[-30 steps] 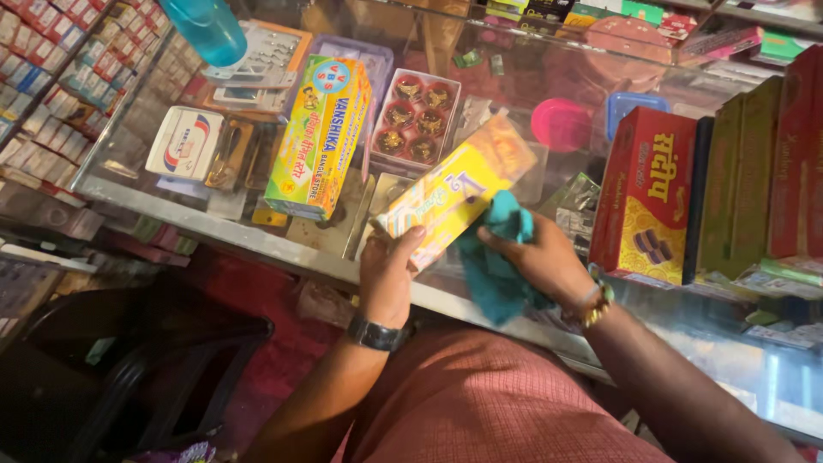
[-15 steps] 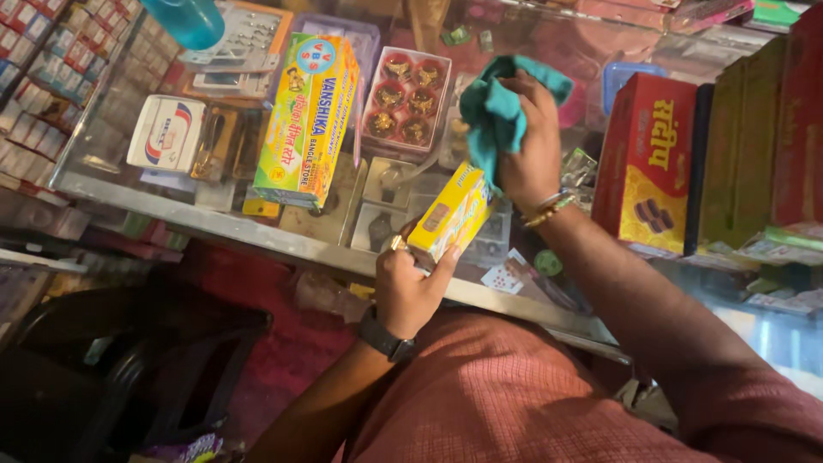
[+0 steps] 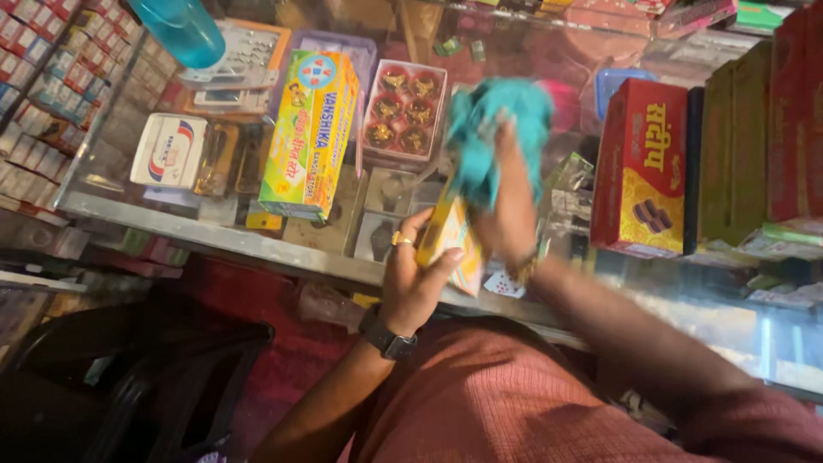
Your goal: The person wipes the exterior of several small rectangular boxes with a teal cloth, opens each box to reveal wrapped items, and writes on the side of each box with a pink pen. The person repeats this process for multiple boxes on a glass display counter.
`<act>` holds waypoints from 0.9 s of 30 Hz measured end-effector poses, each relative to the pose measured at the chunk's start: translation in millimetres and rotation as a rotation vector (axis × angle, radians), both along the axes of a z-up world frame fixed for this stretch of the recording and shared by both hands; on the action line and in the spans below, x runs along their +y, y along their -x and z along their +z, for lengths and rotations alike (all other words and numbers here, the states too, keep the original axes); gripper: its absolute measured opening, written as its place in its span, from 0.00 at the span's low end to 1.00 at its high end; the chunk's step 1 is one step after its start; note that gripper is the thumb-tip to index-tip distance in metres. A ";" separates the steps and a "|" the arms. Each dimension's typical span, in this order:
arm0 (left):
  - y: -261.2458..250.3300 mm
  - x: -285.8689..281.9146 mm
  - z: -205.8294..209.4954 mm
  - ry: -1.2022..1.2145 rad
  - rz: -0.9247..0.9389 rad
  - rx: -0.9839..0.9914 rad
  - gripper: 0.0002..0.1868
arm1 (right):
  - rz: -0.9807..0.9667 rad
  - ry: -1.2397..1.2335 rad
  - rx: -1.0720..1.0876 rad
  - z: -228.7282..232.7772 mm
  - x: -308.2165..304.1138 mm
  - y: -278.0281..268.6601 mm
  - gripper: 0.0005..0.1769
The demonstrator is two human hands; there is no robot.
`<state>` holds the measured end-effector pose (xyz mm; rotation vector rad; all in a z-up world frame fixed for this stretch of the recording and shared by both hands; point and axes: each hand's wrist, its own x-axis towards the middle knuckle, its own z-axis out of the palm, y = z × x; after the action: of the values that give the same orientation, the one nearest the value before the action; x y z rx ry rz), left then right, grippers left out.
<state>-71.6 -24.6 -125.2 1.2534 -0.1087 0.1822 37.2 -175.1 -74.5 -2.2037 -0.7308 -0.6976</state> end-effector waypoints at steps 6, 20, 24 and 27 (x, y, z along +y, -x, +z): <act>-6.3 10.0 -27.7 -0.092 -0.057 0.022 0.14 | 0.192 0.077 0.344 4.5 -24.9 89.8 0.38; -43.7 0.0 -13.3 0.259 -0.041 0.200 0.27 | 0.320 0.050 0.290 26.9 -37.9 112.1 0.37; -42.8 -17.1 5.3 0.469 -0.239 0.306 0.24 | 0.476 0.168 -0.072 34.2 -59.5 84.7 0.26; -34.4 -17.1 45.5 0.548 -0.208 0.275 0.25 | 0.432 0.119 -0.129 24.2 -74.2 57.3 0.25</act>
<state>-37.2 -41.7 -79.7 0.7047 0.0481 -0.1365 -20.1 -249.3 -50.3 -2.0160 -1.2949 -0.5879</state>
